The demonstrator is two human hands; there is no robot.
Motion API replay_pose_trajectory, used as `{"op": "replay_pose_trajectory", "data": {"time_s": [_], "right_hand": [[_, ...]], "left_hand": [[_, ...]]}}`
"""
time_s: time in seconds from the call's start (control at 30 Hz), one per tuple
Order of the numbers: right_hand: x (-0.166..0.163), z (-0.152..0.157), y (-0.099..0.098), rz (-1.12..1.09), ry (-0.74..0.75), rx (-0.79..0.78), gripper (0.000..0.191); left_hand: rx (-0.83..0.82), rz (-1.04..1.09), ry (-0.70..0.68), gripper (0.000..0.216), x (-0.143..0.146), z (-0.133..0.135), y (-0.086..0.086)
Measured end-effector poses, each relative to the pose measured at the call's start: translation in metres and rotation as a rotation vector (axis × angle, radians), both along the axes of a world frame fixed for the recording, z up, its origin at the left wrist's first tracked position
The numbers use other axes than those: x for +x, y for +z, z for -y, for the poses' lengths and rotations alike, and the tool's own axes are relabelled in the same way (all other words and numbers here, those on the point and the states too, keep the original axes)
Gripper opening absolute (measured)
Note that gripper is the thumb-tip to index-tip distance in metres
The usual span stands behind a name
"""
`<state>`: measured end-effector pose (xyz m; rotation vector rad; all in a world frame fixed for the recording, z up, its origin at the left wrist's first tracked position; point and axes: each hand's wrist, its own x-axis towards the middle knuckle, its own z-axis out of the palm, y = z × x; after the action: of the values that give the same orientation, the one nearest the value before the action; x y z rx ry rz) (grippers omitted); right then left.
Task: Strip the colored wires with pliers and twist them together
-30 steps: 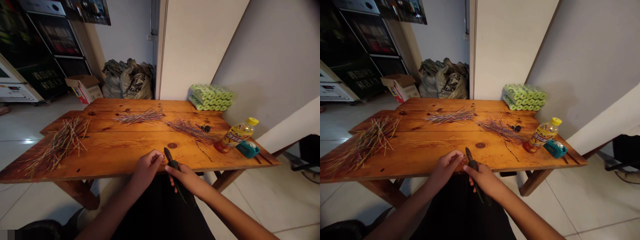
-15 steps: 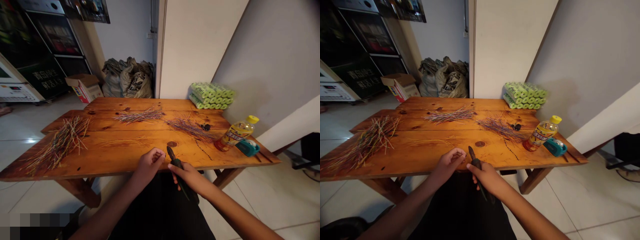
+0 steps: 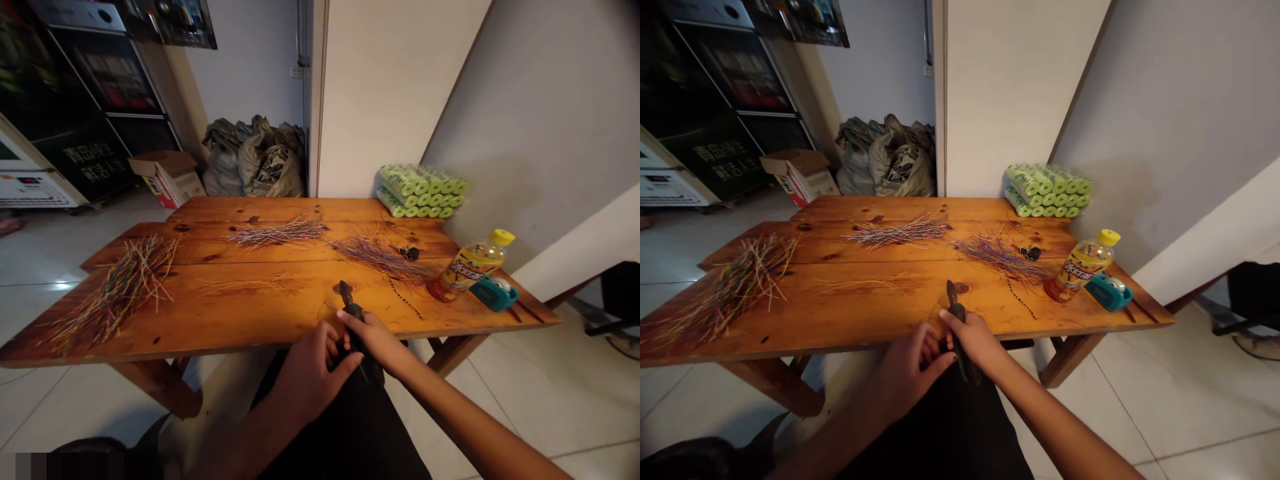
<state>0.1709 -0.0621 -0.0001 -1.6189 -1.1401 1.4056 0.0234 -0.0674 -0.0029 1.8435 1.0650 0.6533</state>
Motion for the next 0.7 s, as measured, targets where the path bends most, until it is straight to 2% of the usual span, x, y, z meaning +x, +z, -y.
{"op": "replay_pose_trajectory", "data": {"time_s": [0.07, 0.13, 0.2, 0.27, 0.4, 0.53, 0.7], "right_hand": [[0.000, -0.005, -0.004, -0.011, -0.028, -0.014, 0.041], [-0.001, -0.008, -0.007, -0.017, -0.047, -0.038, 0.040], [-0.002, -0.010, -0.010, -0.018, -0.056, -0.053, 0.040], [-0.002, -0.010, -0.012, -0.015, -0.059, -0.058, 0.041], [0.002, -0.012, -0.017, -0.002, -0.067, -0.057, 0.042], [0.005, -0.013, -0.017, -0.001, -0.046, -0.057, 0.042], [0.010, -0.008, -0.006, -0.032, 0.011, -0.039, 0.042]], "left_hand": [[-0.295, 0.129, -0.081, 0.042, 0.010, 0.010, -0.014], [-0.526, 0.319, -0.100, 0.052, 0.023, 0.015, -0.027], [-0.662, 0.473, -0.044, 0.050, 0.034, 0.014, -0.035], [-0.722, 0.558, 0.006, 0.048, 0.042, 0.012, -0.039], [-0.712, 0.612, 0.031, 0.050, 0.048, 0.011, -0.044], [-0.665, 0.552, 0.029, 0.047, 0.047, 0.013, -0.047], [-0.431, 0.437, -0.041, 0.035, 0.034, 0.001, -0.038]]}}
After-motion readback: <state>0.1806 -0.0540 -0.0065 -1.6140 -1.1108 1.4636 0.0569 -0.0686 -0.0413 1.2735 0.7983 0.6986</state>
